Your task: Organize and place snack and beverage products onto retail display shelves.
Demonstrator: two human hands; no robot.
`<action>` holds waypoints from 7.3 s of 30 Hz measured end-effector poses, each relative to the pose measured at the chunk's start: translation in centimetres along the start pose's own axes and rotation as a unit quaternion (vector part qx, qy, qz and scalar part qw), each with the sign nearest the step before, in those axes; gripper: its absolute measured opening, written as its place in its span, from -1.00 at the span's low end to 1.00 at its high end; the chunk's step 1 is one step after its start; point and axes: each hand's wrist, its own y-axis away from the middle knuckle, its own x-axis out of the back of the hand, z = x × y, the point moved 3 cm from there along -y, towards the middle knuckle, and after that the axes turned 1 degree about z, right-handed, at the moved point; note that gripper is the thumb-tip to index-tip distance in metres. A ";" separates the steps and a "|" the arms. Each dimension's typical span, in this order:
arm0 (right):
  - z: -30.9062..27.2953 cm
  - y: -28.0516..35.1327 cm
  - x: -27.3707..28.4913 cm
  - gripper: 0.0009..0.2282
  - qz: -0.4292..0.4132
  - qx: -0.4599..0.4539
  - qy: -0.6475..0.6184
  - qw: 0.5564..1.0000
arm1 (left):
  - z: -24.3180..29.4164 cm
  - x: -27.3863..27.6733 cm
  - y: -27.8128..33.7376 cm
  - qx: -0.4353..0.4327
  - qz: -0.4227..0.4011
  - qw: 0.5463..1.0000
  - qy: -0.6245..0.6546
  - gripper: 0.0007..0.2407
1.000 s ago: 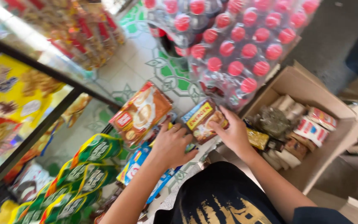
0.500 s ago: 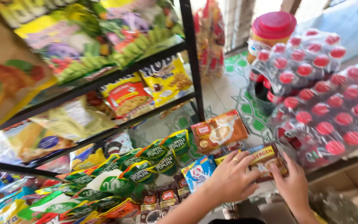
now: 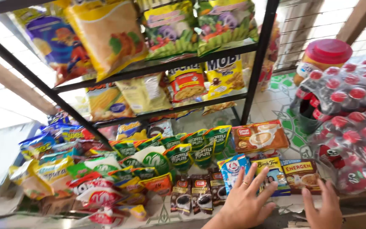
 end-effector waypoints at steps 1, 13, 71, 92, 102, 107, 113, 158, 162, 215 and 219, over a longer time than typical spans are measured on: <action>-0.4 1.0 0.8 -0.50 0.017 -0.016 -0.033 0.999 | 0.5 0.9 0.7 0.008 0.036 0.999 0.040 -0.56; 3.9 22.5 -2.9 -0.67 -0.238 -0.253 -0.210 0.914 | 2.0 -12.5 26.3 0.333 0.175 0.912 0.163 -0.75; 36.2 28.9 5.4 -0.78 -0.130 -0.336 -0.060 0.931 | 23.8 -20.0 31.1 0.514 -0.232 0.811 0.157 -0.69; 8.9 3.2 28.9 -0.86 0.079 -0.227 -0.479 0.844 | 21.0 -13.3 18.4 0.368 -0.180 0.850 0.331 -0.69; -4.4 -7.9 36.9 -0.88 0.044 -0.115 -0.493 0.861 | 18.3 -13.3 13.5 0.284 -0.201 0.856 0.382 -0.52; -8.2 -11.3 39.9 -0.83 -0.024 -0.041 -0.540 0.840 | 17.6 -14.2 10.1 0.259 -0.215 0.853 0.400 -0.25; -12.9 -12.6 42.4 -0.74 -0.064 0.052 -0.422 0.903 | 17.9 -13.3 4.4 0.241 -0.133 0.861 0.427 -0.09; -9.1 5.1 24.7 -0.36 -0.429 -0.052 -0.332 0.838 | 17.2 -2.6 8.3 0.203 -0.133 0.871 0.427 -0.16; -7.8 6.2 23.7 -0.24 -0.410 -0.097 -0.352 0.836 | 17.4 -6.2 10.6 0.252 -0.123 0.749 0.601 -0.34; -7.5 9.4 19.9 -0.37 -0.353 -0.004 -0.253 0.900 | 17.1 -2.9 12.1 0.398 0.019 0.622 0.674 -0.42; -8.0 11.0 18.7 -0.43 -0.406 -0.006 -0.255 0.877 | 17.5 -1.9 10.5 0.379 0.099 0.595 0.702 -0.41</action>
